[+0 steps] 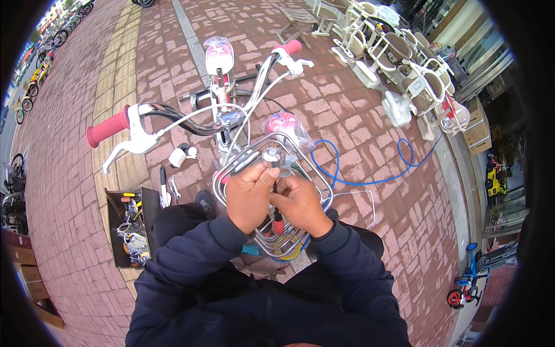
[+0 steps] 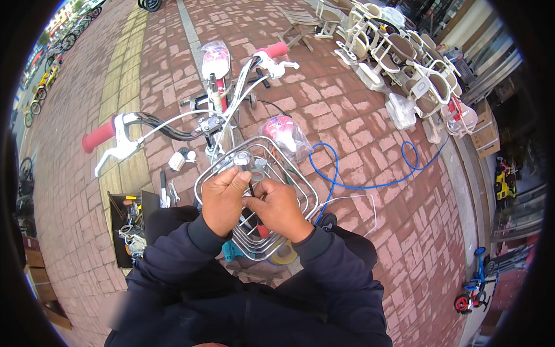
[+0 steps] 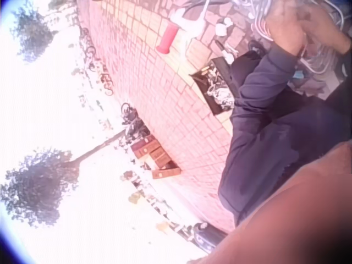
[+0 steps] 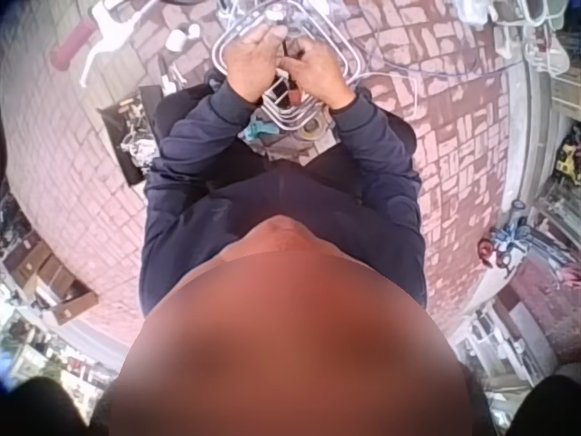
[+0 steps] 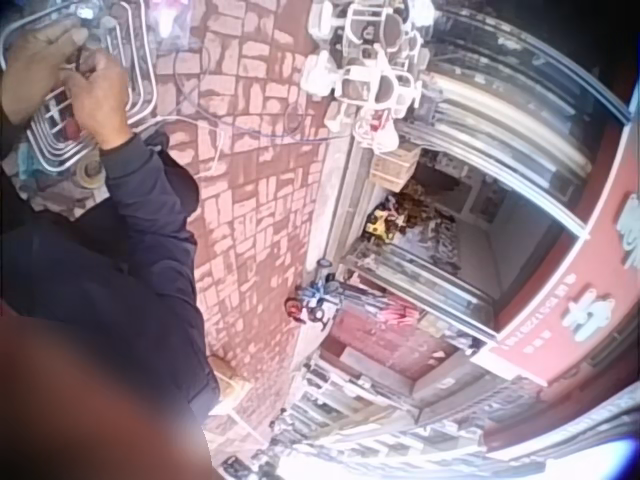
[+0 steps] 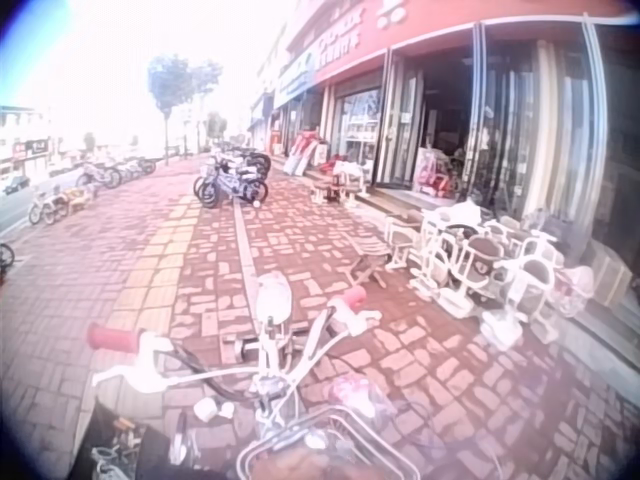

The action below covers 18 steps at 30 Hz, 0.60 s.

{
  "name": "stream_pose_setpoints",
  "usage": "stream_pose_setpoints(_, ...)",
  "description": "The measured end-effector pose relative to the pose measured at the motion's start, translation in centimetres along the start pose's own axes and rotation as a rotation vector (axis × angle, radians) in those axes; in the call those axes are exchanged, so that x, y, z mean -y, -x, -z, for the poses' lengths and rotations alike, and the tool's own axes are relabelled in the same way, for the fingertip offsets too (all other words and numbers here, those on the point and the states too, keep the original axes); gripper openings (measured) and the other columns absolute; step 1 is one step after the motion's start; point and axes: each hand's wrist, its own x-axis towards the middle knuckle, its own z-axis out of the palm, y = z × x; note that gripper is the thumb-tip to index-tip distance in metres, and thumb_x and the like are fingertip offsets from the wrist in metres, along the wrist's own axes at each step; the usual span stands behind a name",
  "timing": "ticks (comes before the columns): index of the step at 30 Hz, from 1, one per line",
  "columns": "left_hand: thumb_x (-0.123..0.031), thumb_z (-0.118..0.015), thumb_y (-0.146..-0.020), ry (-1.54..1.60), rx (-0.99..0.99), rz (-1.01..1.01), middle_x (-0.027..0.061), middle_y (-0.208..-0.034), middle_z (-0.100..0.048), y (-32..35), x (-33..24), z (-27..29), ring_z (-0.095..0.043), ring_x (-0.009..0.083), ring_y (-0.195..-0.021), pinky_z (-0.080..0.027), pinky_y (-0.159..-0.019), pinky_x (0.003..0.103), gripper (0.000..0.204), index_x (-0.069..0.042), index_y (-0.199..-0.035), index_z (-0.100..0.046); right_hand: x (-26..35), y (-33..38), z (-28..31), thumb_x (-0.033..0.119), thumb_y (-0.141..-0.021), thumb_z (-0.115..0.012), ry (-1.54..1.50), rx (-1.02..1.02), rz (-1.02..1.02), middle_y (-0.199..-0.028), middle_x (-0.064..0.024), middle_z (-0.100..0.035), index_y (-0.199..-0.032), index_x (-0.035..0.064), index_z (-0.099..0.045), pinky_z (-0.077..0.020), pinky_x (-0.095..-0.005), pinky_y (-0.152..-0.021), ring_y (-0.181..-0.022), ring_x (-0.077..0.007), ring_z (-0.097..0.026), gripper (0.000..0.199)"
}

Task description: The person assembles a child's bicycle by attaching the front basket, installing the handlebar bell, and mounting the brake lever assembly. They use a screwdriver and wrench to secure components and remove protective plastic from the bell.

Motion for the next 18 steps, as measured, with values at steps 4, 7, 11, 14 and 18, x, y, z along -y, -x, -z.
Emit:
stream_pose_setpoints(4, -0.019, -0.070, -0.106, 0.112, 0.028, 0.075, 0.0012, -0.077, -0.064, 0.1, -0.3, -0.1, -0.053, 0.0055, -0.073, -0.047, -0.065, 0.028, 0.024, 0.004, -0.097, -0.070, 0.1, 0.1, -0.1, 0.002, -0.097, -0.071, -0.262, 0.041, -0.125, -0.074, -0.0041, -0.067, -0.088, -0.0021, -0.066, -0.0517, -0.0291, -0.060, -0.065, -0.0117, -0.067, 0.011)
stream_pose_setpoints(7, -0.019, -0.069, -0.106, 0.136, 0.019, 0.114, 0.0020, -0.078, -0.066, 0.2, -0.3, -0.1, -0.055, 0.0058, -0.074, -0.048, -0.065, 0.027, 0.024, 0.004, -0.098, -0.070, 0.4, 0.2, 0.0, 0.002, -0.095, -0.074, -0.313, 0.076, -0.158, -0.075, -0.0037, -0.067, -0.089, -0.0015, -0.065, -0.0514, -0.0287, -0.060, -0.065, -0.0109, -0.066, 0.011)
stream_pose_setpoints(11, -0.019, -0.069, -0.106, 0.081, -0.015, -0.001, 0.0039, -0.080, -0.069, -0.1, 0.0, -0.2, -0.058, 0.0062, -0.075, -0.049, -0.066, 0.026, 0.024, 0.005, -0.103, -0.071, 0.1, 0.2, 0.0, 0.004, -0.094, -0.075, -0.072, -0.046, -0.002, -0.077, -0.0038, -0.066, -0.092, -0.0006, -0.065, -0.0500, -0.0282, -0.061, -0.065, -0.0103, -0.062, 0.012)
stream_pose_setpoints(14, -0.018, -0.070, -0.106, 0.039, -0.032, 0.003, 0.0020, -0.084, -0.070, -0.4, 0.0, 0.1, -0.060, 0.0070, -0.076, -0.049, -0.067, 0.025, 0.024, 0.006, -0.109, -0.073, -0.7, -0.1, -0.2, 0.006, -0.093, -0.077, -0.071, -0.042, 0.084, -0.076, -0.0032, -0.064, -0.090, -0.0001, -0.064, -0.0481, -0.0282, -0.060, -0.064, -0.0096, -0.057, 0.015)
stream_pose_setpoints(18, -0.020, -0.071, -0.105, 0.143, -0.130, -0.032, 0.0011, -0.085, -0.070, -1.1, -0.4, 0.8, -0.062, 0.0084, -0.075, -0.050, -0.067, 0.025, 0.027, 0.006, -0.115, -0.074, -0.9, 0.0, -0.1, 0.019, -0.098, -0.078, -0.173, -0.170, 0.289, -0.078, -0.0006, -0.061, -0.100, 0.0020, -0.064, -0.0457, -0.0264, -0.057, -0.065, -0.0077, -0.056, 0.022)
